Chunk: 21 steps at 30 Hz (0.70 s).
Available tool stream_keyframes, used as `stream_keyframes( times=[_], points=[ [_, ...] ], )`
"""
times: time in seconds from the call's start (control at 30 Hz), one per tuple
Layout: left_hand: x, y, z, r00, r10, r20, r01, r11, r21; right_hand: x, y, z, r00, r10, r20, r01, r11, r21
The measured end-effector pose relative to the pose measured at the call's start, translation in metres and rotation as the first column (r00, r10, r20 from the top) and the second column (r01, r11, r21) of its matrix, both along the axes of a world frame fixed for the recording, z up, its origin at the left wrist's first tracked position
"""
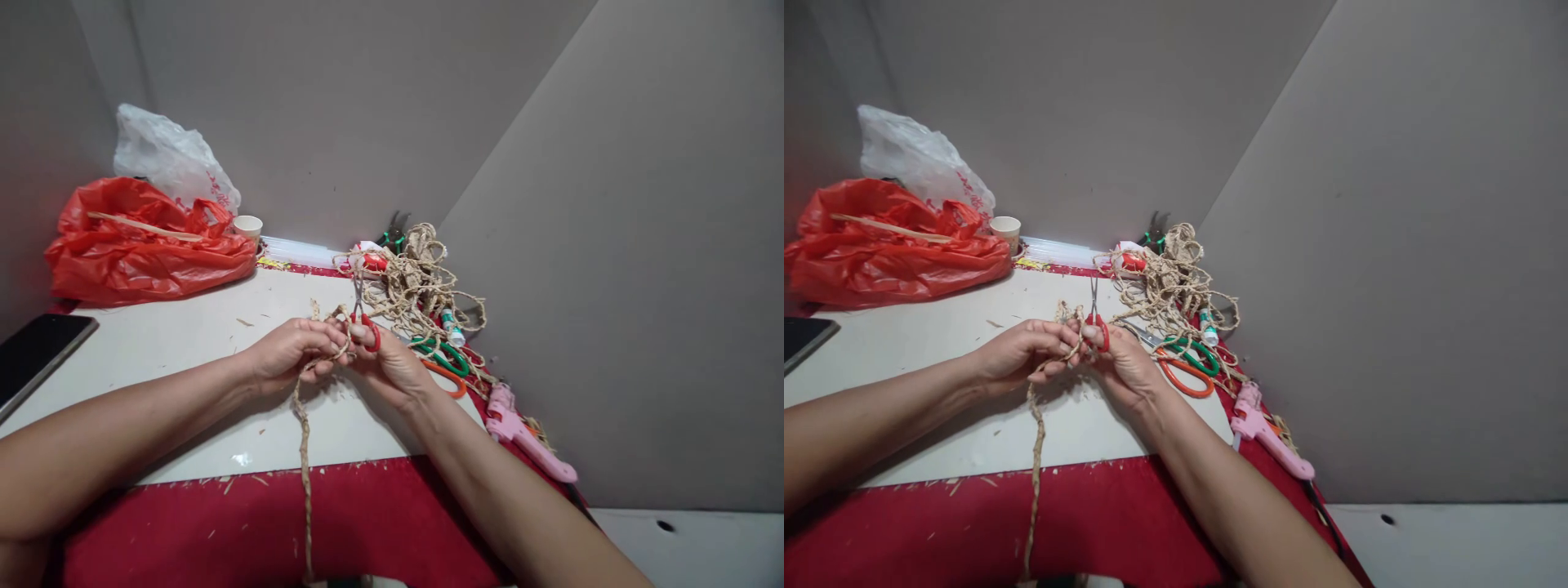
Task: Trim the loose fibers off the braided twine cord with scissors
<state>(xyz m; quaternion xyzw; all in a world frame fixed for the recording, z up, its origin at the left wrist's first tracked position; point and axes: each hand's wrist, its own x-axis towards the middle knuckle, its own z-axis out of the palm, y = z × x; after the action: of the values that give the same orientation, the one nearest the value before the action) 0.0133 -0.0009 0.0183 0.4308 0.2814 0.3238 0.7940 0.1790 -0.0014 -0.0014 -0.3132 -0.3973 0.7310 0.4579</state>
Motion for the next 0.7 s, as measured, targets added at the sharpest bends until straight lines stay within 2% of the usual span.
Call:
stream_keyframes(
  times=[0.17,0.27,0.37,0.5,0.6,0.7],
  points=[
    [-0.001,0.002,-0.003,1.0,0.023,0.006,-0.023,1.0,0.002,-0.013,-0.001,0.003,0.998,-0.069,0.005,0.069,0.995,0.069],
    [-0.002,0.003,-0.005,0.999,0.047,0.008,-0.047,0.999,0.015,-0.019,0.004,0.006,0.97,-0.217,0.109,0.194,0.962,0.192],
    [-0.003,0.002,-0.005,0.994,0.108,0.009,-0.109,0.992,0.059,-0.021,0.013,0.01,0.9,-0.408,0.154,0.34,0.878,0.336],
    [-0.005,0.001,-0.004,0.973,0.231,-0.004,-0.226,0.957,0.183,-0.023,0.024,0.018,0.825,-0.544,0.155,0.418,0.771,0.481],
    [-0.006,0.001,-0.003,0.945,0.328,0.001,-0.311,0.894,0.323,-0.027,0.027,0.027,0.775,-0.609,0.168,0.414,0.69,0.593],
    [-0.006,0.001,0.0,0.909,0.416,0.007,-0.37,0.801,0.47,-0.032,0.028,0.035,0.73,-0.662,0.169,0.398,0.614,0.681]
  ],
)
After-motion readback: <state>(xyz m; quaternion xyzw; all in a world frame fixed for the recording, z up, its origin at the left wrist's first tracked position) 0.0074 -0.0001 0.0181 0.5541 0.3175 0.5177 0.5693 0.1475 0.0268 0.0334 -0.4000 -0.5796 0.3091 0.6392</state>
